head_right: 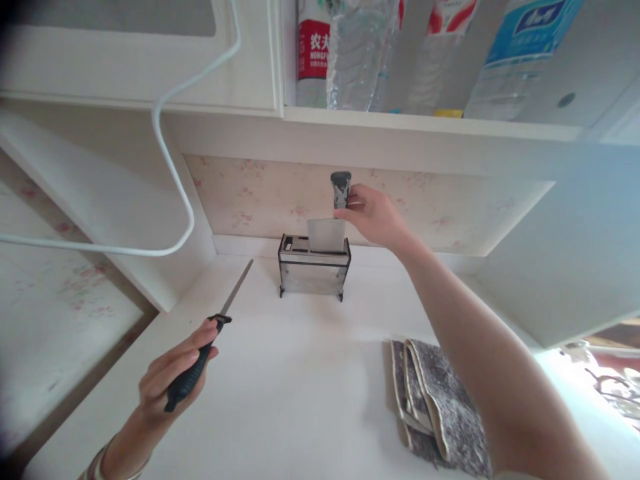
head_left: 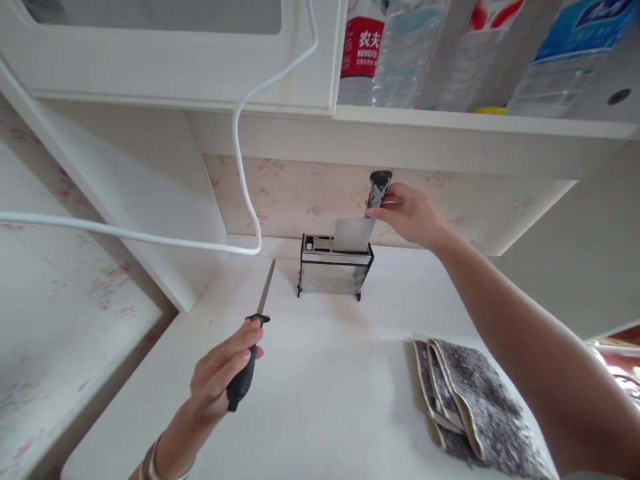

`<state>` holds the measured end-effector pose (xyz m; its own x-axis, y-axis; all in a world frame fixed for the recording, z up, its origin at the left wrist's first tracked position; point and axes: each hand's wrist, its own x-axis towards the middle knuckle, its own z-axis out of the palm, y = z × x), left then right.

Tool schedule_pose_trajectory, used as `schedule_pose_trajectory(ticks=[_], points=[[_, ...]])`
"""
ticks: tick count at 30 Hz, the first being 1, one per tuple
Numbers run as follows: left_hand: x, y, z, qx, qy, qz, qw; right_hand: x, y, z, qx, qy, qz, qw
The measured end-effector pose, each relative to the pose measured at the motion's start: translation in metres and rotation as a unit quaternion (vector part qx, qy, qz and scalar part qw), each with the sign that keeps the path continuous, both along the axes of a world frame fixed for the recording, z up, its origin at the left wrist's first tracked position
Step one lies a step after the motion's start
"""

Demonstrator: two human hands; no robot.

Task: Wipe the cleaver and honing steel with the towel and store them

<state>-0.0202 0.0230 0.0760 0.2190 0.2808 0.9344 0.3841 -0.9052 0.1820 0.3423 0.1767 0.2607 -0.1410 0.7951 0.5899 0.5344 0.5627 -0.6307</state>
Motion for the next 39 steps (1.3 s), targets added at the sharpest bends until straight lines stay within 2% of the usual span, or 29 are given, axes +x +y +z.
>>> schedule_pose_trajectory(ticks=[5, 8, 10, 14, 17, 19, 22, 24, 27, 29, 31, 34, 39], points=[[-0.025, -0.011, -0.024, -0.043, 0.052, 0.020, 0.998, -0.001, 0.002, 0.000, 0.004, 0.033, -0.003, 0.999], [-0.034, -0.016, -0.038, -0.069, 0.067, 0.039, 0.995, -0.003, 0.010, 0.006, -0.001, 0.052, -0.010, 0.999], [-0.040, -0.020, -0.048, -0.079, 0.074, 0.058, 0.992, -0.006, 0.011, 0.012, 0.010, 0.064, 0.009, 0.998], [-0.054, -0.028, -0.066, -0.096, 0.100, 0.087, 0.986, -0.013, -0.002, 0.022, 0.030, 0.076, 0.043, 0.996], [-0.067, -0.032, -0.074, -0.108, 0.139, 0.084, 0.981, -0.023, -0.021, 0.015, 0.059, 0.056, 0.038, 0.996], [-0.076, -0.034, -0.079, -0.114, 0.166, 0.083, 0.976, -0.034, -0.037, 0.000, 0.101, 0.048, 0.005, 0.994], [-0.086, -0.036, -0.089, -0.121, 0.201, 0.080, 0.969, -0.057, -0.062, -0.037, 0.202, -0.015, -0.058, 0.978], [-0.089, -0.037, -0.095, -0.124, 0.215, 0.070, 0.966, -0.075, -0.079, -0.064, 0.292, -0.092, -0.014, 0.952], [-0.091, -0.041, -0.099, -0.144, 0.216, 0.060, 0.964, -0.104, -0.102, -0.099, 0.387, -0.178, 0.120, 0.897], [-0.093, -0.045, -0.099, -0.165, 0.213, 0.068, 0.961, -0.124, -0.116, -0.120, 0.397, -0.221, 0.176, 0.873], [-0.098, -0.050, -0.100, -0.179, 0.213, 0.093, 0.956, -0.145, -0.127, -0.141, 0.397, -0.229, 0.199, 0.866], [-0.108, -0.058, -0.105, -0.190, 0.224, 0.133, 0.947, -0.173, -0.136, -0.176, 0.379, -0.215, 0.206, 0.876], [-0.125, -0.063, -0.108, -0.244, 0.275, 0.141, 0.919, -0.200, -0.136, -0.228, 0.323, -0.215, 0.230, 0.892]])
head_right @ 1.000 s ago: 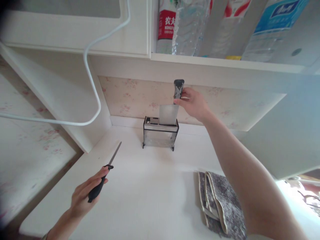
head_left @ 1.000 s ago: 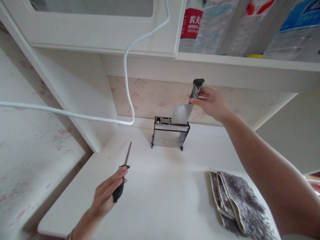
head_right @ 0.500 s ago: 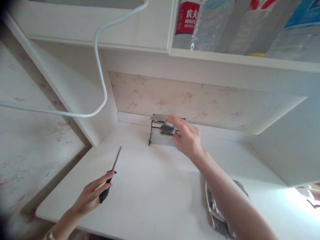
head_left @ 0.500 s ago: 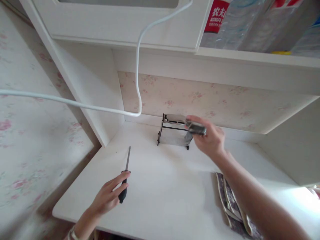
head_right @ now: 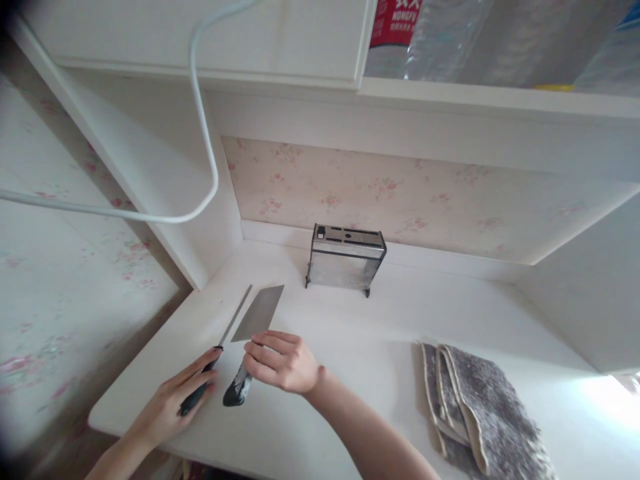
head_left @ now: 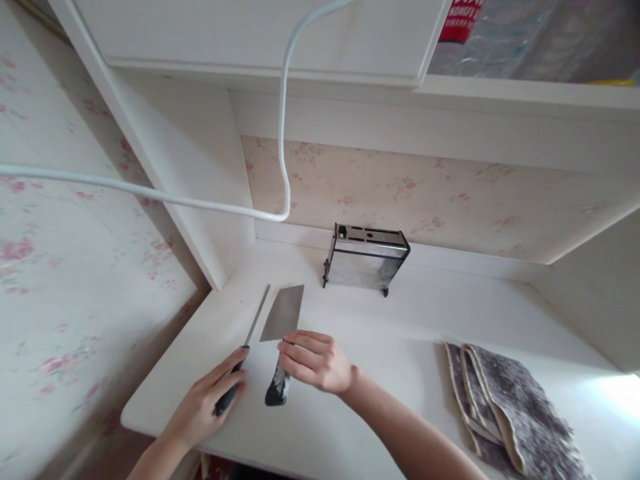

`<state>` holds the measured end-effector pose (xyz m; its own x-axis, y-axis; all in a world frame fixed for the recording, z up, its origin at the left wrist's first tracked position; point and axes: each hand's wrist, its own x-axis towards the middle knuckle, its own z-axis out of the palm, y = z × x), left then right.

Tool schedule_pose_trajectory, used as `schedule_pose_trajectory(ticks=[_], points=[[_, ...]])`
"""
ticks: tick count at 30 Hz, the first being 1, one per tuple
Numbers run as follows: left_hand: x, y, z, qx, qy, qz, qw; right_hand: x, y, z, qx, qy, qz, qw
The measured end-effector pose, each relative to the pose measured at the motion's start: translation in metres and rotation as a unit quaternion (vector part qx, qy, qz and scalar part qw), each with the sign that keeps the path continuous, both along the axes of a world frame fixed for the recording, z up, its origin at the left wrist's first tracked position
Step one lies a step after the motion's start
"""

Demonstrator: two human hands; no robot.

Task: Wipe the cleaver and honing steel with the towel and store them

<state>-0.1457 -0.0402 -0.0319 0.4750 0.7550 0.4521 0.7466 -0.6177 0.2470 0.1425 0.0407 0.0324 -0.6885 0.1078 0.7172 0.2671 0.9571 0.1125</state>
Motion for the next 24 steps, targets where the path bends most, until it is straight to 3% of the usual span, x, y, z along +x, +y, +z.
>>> schedule_pose_trajectory(ticks=[5, 10, 17, 24], points=[[-0.010, 0.002, 0.005, -0.025, 0.011, 0.021, 0.999, -0.010, -0.001, -0.033, -0.026, -0.016, -0.010, 0.999], [-0.019, 0.005, 0.006, -0.037, 0.044, 0.020, 0.998, -0.025, 0.002, -0.047, -0.015, -0.052, -0.016, 0.998], [-0.036, 0.011, 0.011, -0.056, 0.130, -0.008, 0.990, -0.045, 0.022, -0.032, 0.012, -0.208, 0.027, 0.978], [-0.044, 0.014, 0.009, -0.083, 0.115, 0.016, 0.990, -0.057, 0.030, -0.017, -0.031, -0.267, 0.042, 0.962]])
